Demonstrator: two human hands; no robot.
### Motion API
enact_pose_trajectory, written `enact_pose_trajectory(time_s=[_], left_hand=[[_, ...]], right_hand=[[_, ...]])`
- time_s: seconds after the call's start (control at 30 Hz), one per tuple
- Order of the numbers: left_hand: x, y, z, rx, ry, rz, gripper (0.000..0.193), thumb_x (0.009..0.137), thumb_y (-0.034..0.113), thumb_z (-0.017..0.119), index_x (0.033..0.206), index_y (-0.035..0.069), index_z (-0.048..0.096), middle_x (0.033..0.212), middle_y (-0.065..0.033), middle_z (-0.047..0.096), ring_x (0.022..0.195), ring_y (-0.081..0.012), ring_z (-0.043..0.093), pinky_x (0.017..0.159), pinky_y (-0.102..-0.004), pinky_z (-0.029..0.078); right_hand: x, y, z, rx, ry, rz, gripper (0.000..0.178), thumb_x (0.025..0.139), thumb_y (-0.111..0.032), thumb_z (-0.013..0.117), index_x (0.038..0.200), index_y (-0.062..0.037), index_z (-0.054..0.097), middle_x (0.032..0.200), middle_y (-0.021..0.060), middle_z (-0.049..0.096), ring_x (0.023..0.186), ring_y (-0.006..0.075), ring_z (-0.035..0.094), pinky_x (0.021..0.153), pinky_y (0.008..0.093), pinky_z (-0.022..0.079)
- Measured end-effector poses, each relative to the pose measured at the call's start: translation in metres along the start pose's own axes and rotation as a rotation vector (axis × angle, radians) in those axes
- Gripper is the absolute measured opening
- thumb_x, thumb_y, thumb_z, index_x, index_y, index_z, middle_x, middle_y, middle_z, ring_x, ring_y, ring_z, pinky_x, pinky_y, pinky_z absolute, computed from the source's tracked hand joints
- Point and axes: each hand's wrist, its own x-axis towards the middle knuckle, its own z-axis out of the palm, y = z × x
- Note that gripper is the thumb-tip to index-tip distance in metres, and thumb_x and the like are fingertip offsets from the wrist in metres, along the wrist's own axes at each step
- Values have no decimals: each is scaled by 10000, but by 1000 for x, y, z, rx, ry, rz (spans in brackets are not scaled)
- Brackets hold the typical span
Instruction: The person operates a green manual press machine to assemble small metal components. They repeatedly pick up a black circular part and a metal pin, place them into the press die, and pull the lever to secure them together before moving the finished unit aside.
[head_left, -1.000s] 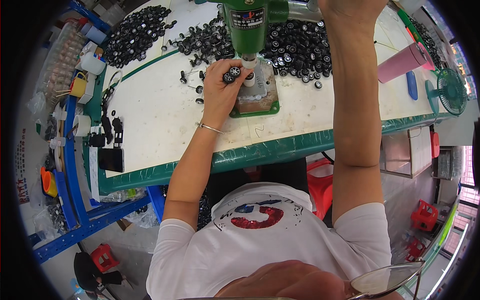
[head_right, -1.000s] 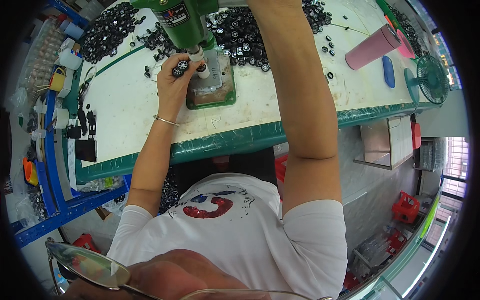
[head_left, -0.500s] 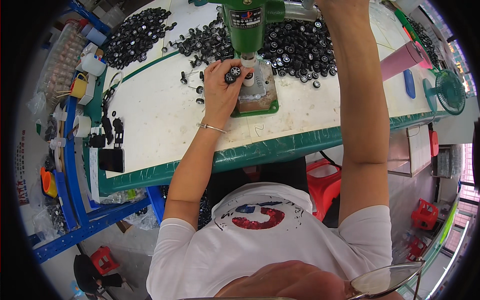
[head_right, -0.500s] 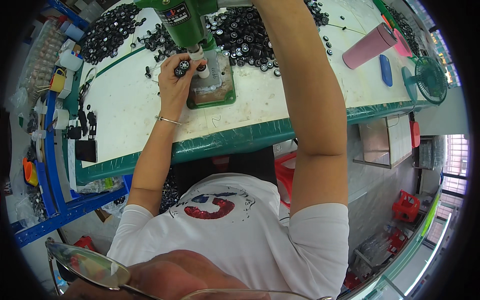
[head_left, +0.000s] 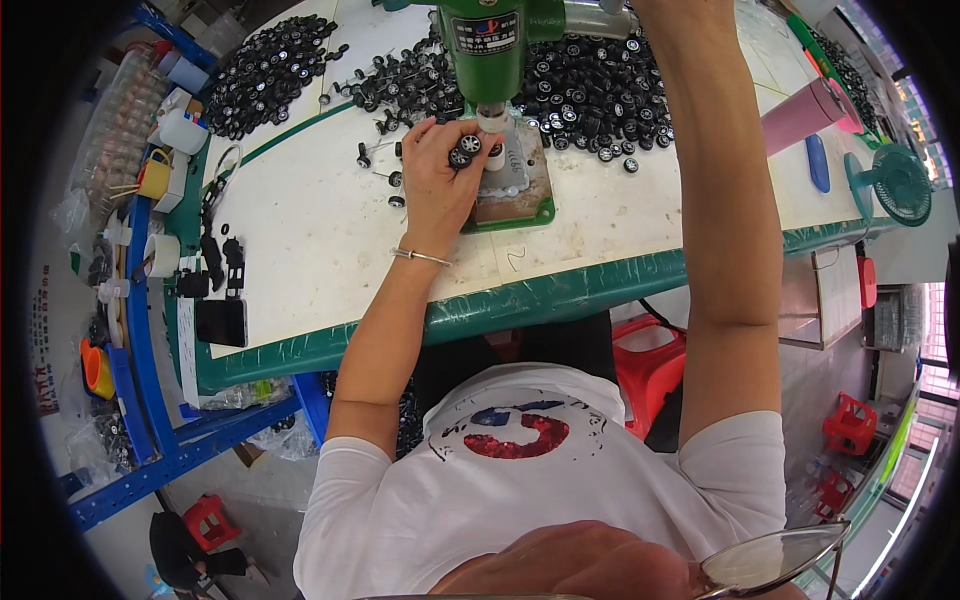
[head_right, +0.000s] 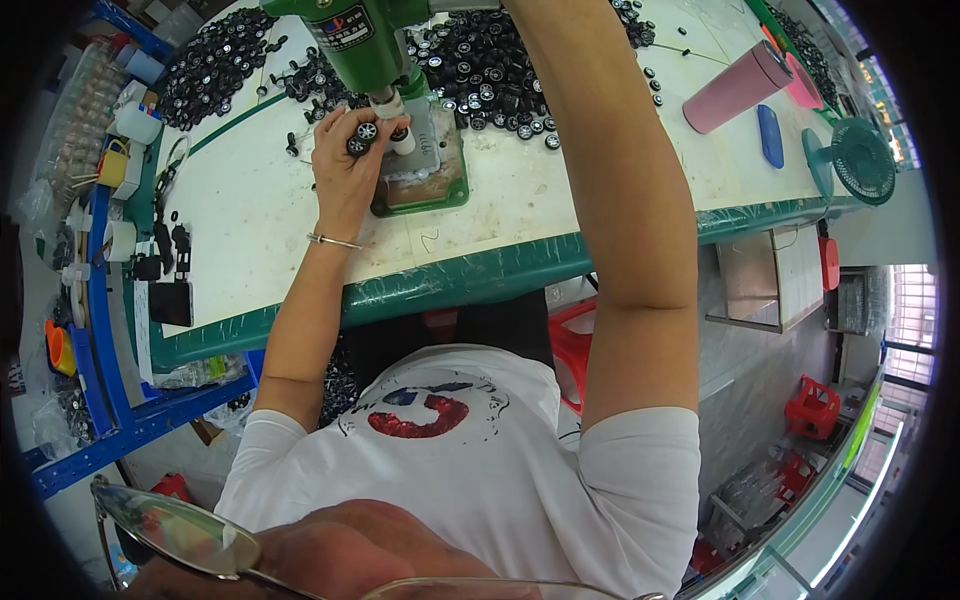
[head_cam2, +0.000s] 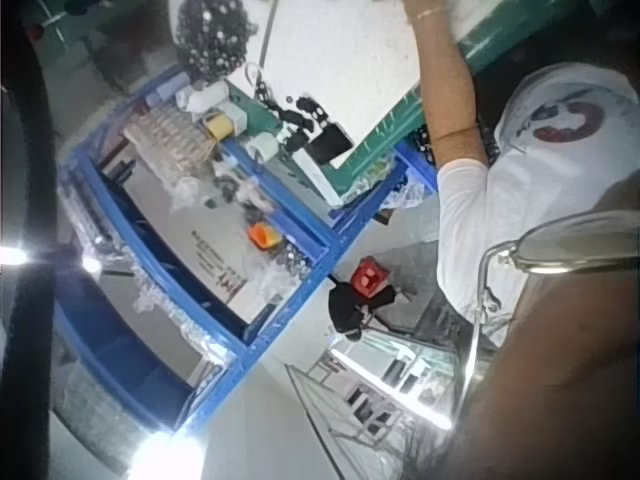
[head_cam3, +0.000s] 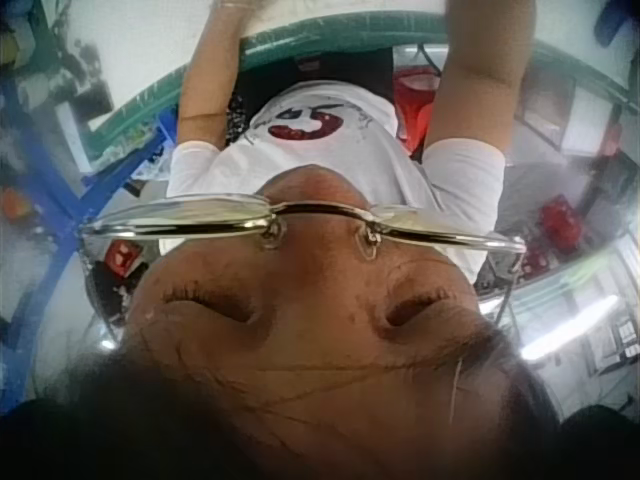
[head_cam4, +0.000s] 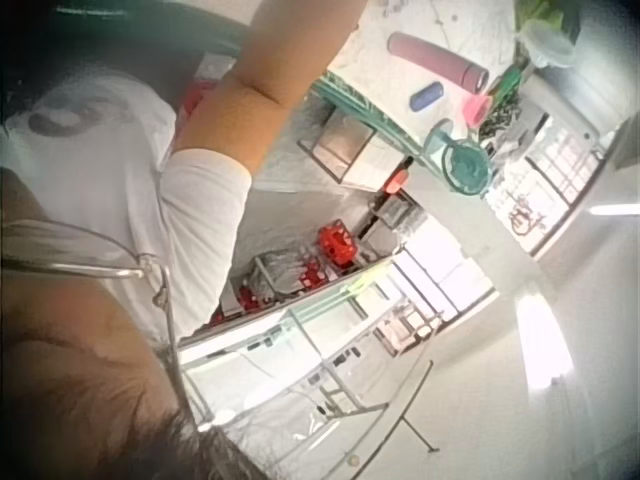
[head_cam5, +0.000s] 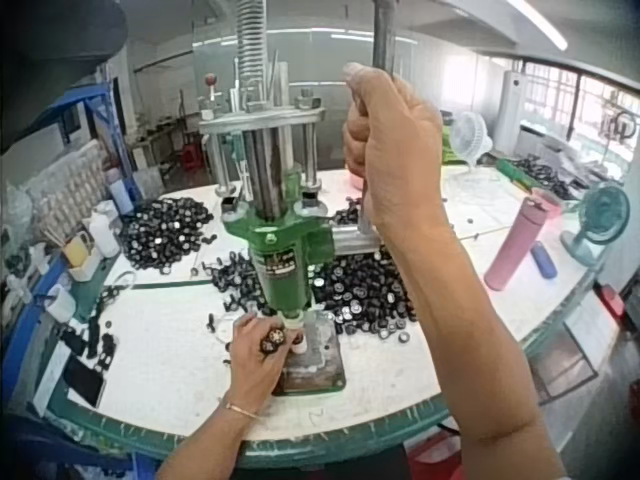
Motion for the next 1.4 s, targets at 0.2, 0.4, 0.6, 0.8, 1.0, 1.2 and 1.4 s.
enact_pose_trajectory(time_s=[0.2,0.4,0.6,0.8,1.0,1.2,1.4], left_hand=[[0,-2,1,-21,-5,27,126,814,160,709,872,63,652,795,-22,661,777,-208,591,951,-391,381],[-2,-4,1,-49,-7,-9,126,811,162,710,881,73,655,805,-20,665,798,-227,575,933,-381,380],[-5,-7,3,-33,-19,-63,118,820,170,699,885,81,658,829,-21,676,887,-260,526,884,-358,369],[-4,-2,3,-25,7,-83,121,822,177,697,877,77,654,835,-17,681,888,-252,527,880,-355,370],[-3,-1,3,-45,2,-86,128,822,184,699,867,73,655,837,-18,690,885,-243,529,877,-348,368],[-4,-1,2,-33,-7,-67,133,812,186,711,869,78,661,840,-30,668,881,-250,533,879,-351,370],[-5,-3,4,-32,26,-63,144,795,170,728,881,76,660,834,-41,657,875,-262,539,871,-361,380]], right_hand=[[-5,3,-3,60,-67,-164,302,897,-216,583,645,-162,427,508,-86,320,380,27,243,345,213,184],[-8,-2,-1,77,-46,-93,307,897,-210,585,638,-163,427,511,-86,324,388,23,245,352,210,182],[-1,3,-5,65,-61,-56,296,897,-208,579,646,-166,428,520,-90,329,392,22,244,356,207,189],[3,3,-6,56,-82,-29,293,891,-217,582,654,-173,416,521,-92,322,391,20,244,354,207,190],[3,3,-4,40,-37,-25,301,886,-227,589,649,-174,411,519,-94,320,390,17,244,348,209,186],[-10,0,-3,100,-86,-157,308,892,-201,589,636,-165,422,508,-95,314,383,17,236,348,208,177],[-9,-1,-4,145,-112,-153,297,896,-188,590,639,-160,445,507,-95,315,383,14,236,348,208,173]])
